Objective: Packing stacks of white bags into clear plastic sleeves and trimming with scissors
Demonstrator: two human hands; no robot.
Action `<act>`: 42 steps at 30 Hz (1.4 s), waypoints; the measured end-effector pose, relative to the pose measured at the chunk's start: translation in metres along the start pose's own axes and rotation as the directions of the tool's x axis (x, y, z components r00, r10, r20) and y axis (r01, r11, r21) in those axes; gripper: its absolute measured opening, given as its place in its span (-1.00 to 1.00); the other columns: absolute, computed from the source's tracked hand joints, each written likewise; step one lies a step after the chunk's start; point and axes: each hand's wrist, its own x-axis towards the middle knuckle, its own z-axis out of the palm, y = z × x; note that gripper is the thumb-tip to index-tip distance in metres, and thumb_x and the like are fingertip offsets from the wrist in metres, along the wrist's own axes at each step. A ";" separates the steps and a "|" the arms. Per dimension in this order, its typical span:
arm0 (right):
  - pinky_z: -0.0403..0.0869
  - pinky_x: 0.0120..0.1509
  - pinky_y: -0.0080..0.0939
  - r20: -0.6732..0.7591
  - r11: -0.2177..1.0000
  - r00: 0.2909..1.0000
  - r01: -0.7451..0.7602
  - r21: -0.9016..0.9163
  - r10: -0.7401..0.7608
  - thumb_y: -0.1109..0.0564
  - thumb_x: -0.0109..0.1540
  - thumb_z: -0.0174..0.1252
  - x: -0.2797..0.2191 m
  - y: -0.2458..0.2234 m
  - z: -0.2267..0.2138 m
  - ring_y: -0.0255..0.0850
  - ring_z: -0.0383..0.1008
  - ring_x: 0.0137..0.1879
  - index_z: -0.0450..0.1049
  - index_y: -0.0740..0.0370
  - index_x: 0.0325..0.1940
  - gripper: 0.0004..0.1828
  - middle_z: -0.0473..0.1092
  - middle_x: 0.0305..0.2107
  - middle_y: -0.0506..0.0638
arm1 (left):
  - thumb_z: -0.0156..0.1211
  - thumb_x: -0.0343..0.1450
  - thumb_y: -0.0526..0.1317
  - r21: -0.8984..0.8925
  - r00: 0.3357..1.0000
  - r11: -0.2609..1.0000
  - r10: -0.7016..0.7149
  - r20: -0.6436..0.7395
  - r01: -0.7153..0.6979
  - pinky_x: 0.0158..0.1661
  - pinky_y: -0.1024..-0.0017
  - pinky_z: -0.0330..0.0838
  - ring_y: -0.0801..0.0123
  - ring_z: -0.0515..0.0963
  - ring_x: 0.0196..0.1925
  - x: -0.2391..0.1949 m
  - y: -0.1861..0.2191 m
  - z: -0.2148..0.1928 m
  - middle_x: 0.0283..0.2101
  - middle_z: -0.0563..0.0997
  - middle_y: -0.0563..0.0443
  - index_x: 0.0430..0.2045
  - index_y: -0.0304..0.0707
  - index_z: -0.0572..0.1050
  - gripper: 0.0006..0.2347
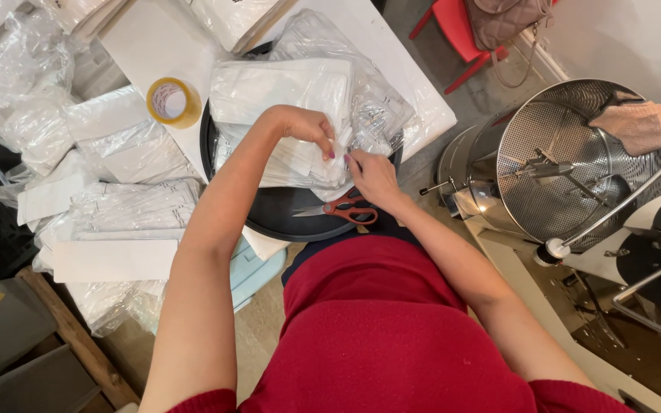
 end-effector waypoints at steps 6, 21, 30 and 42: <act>0.49 -0.24 0.14 -0.035 0.992 0.992 -0.120 0.034 0.121 -0.01 0.34 -0.01 -0.008 0.037 0.017 0.28 0.55 -0.31 0.49 0.19 -0.39 -0.68 0.44 -0.62 0.21 | 0.59 0.07 -0.10 -0.084 0.999 0.996 0.028 0.025 -0.026 -0.23 0.45 0.51 0.41 0.62 -0.36 -0.027 -0.003 -0.007 -0.40 0.71 0.05 -0.40 -0.08 0.73 -0.71; 0.61 -0.01 -0.26 0.058 0.581 0.981 0.061 0.812 -0.185 0.22 0.23 0.35 0.016 -0.015 -0.007 -0.22 0.59 -0.18 0.41 0.26 0.06 -0.64 0.53 -0.22 0.08 | 0.40 0.32 -0.13 0.667 0.782 0.704 0.549 -0.295 -0.243 -0.16 0.15 0.38 0.12 0.39 -0.14 -0.061 0.064 0.004 -0.44 0.43 0.04 -0.46 0.06 0.67 -0.96; 0.61 -0.11 -0.35 0.038 0.626 0.993 0.039 0.779 -0.109 0.27 0.35 0.17 0.000 0.017 -0.007 -0.27 0.58 -0.33 0.49 0.26 0.04 -0.83 0.51 -0.43 0.04 | 0.25 0.41 -0.19 0.926 0.852 0.355 0.440 -0.285 0.127 0.01 -0.09 0.22 -0.05 0.26 0.13 -0.061 0.075 -0.015 0.00 0.41 -0.16 -0.26 -0.07 0.65 -0.88; 0.55 -0.22 -0.27 0.243 0.723 0.969 -0.134 0.678 -0.048 0.24 0.33 0.15 -0.003 0.020 -0.023 -0.25 0.50 -0.45 0.48 0.28 -0.13 -0.94 0.46 -0.57 0.05 | 0.39 0.26 -0.18 0.976 0.699 0.055 0.689 -0.189 0.209 -0.13 0.02 0.35 0.19 0.58 -0.18 -0.016 0.087 -0.030 -0.24 0.62 0.17 -0.36 0.08 0.64 -0.87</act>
